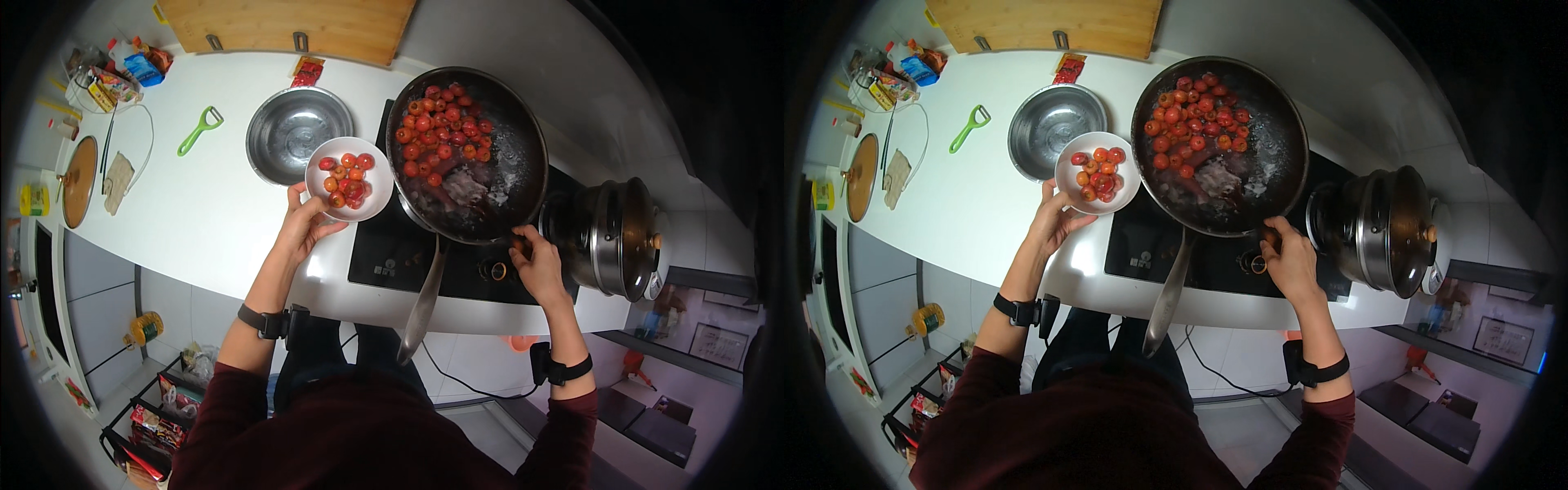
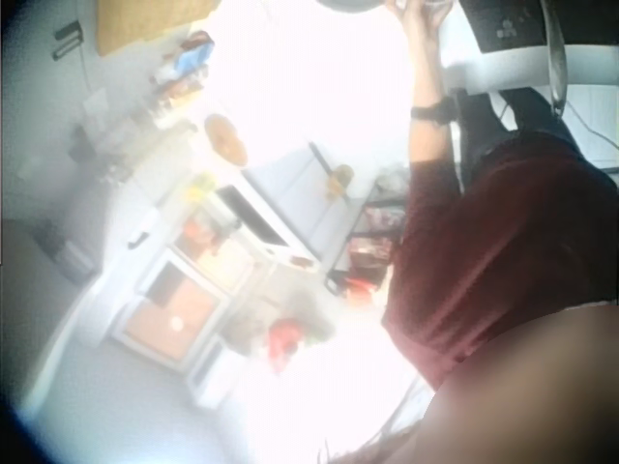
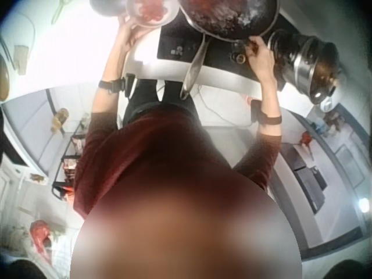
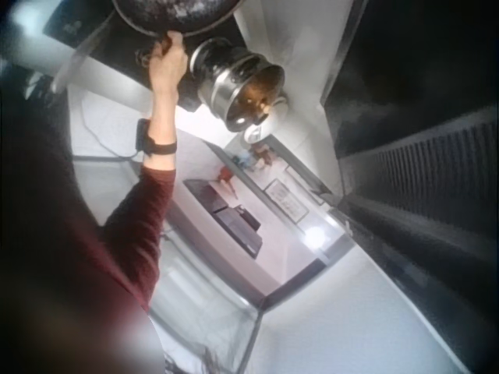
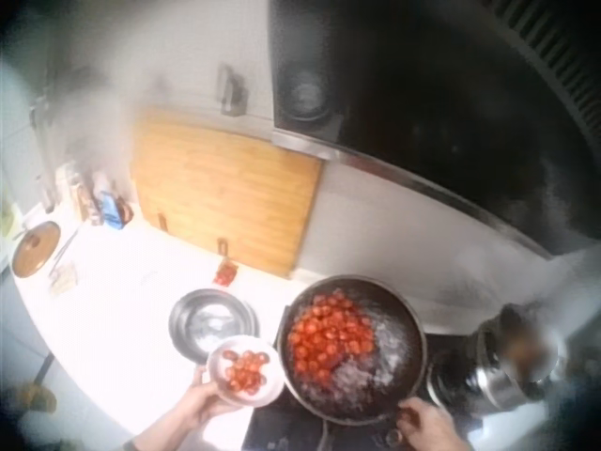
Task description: The person retrieves a white bowl from a drawer and places it on the counter. They then use a spatula to transfer cherry tomatoes from a frying pan on the stove into the bowl, repeating the action until the bowl is full.
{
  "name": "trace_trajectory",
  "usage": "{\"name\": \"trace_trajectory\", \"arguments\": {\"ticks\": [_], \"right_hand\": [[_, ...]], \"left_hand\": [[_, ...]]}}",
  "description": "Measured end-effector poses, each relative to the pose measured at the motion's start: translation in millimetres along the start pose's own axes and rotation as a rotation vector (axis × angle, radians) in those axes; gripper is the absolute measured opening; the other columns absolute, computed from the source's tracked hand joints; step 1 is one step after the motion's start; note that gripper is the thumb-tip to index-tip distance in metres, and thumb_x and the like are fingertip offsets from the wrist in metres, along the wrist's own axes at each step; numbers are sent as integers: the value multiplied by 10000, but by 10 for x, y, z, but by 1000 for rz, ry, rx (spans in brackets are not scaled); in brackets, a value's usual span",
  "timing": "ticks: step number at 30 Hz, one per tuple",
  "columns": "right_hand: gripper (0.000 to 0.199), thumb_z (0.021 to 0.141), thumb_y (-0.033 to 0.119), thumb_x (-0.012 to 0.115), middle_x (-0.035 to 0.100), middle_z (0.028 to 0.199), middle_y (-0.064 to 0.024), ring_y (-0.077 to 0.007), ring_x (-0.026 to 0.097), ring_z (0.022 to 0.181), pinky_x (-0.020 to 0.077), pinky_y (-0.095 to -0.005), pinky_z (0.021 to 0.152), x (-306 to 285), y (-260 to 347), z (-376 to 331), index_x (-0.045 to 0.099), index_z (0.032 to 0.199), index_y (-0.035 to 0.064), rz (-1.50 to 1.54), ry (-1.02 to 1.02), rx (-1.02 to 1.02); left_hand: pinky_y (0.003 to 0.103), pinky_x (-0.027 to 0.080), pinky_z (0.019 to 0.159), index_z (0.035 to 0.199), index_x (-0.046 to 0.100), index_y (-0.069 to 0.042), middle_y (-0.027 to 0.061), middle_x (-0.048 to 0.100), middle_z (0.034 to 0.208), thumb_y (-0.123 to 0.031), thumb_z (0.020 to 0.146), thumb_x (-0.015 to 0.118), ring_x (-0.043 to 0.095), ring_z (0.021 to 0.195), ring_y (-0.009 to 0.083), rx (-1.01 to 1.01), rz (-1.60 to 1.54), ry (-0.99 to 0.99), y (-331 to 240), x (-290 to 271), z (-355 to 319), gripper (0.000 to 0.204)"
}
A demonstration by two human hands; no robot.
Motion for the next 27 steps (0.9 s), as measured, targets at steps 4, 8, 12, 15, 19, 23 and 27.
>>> {"name": "trace_trajectory", "arguments": {"ticks": [4, 8, 12, 15, 19, 23, 27], "right_hand": [[294, 818, -13, 659, 684, 880, -143, -206, 658, 755, 503, -311, 703, -70, -81, -22, 609, 1107, 15, 226, -42, 74], [258, 823, -36, 641, 649, 801, -107, -133, 586, 725, 485, -272, 699, -320, -205, -43, 602, 1075, -5, 265, -156, 49], [259, 816, -9, 647, 666, 890, -148, -282, 661, 810, 508, -339, 747, -455, -286, 72, 606, 1070, 19, -89, -204, 33], [278, 803, 10, 662, 665, 957, -159, -341, 654, 866, 511, -378, 769, -423, -359, 130, 624, 1076, 37, -198, -165, -4], [288, 790, 12, 684, 665, 986, -170, -346, 652, 884, 509, -363, 780, -170, -431, 408, 637, 1073, 33, 38, -138, -89], [306, 784, 18, 690, 667, 1020, -175, -351, 652, 934, 508, -364, 815, 43, -367, 559, 643, 1086, 38, 96, -136, -131], [310, 787, 29, 690, 671, 1034, -176, -346, 656, 950, 511, -360, 825, 125, -210, 604, 641, 1093, 38, 97, -142, -71]], "left_hand": [[413, 643, 718, 1260, 239, -143, 223, 451, 1179, -23, 814, 519, 640, 1009, 318, 12, -11, -8, -20, -32, -20, 539], [413, 643, 718, 1260, 244, -145, 207, 455, 1158, -20, 813, 517, 652, 966, 303, 30, -23, -23, -61, -60, -24, 539], [406, 645, 711, 1256, 248, -141, 206, 454, 1150, -14, 811, 516, 660, 939, 298, 31, -44, -21, -113, -49, -14, 535], [403, 647, 707, 1250, 251, -137, 204, 458, 1141, -12, 811, 516, 667, 921, 296, 34, -46, -19, -149, -35, -34, 528], [403, 646, 707, 1247, 259, -129, 214, 468, 1144, -12, 813, 511, 672, 917, 294, 52, -40, -35, -177, -37, -54, 516], [409, 642, 709, 1256, 273, -123, 227, 409, 1249, 27, 782, 488, 631, 1024, 387, 42, -69, -44, -192, -71, -38, 542], [406, 644, 698, 1252, 275, -127, 223, 409, 1248, 23, 785, 486, 632, 1021, 383, 41, -71, -26, -179, -89, -20, 534]]}}
Point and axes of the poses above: each hand's wrist, its own z-axis towards the middle knuckle, its own x-axis out of the palm, y = z × x, the point moved 3 cm from there along z, towards the middle knuckle
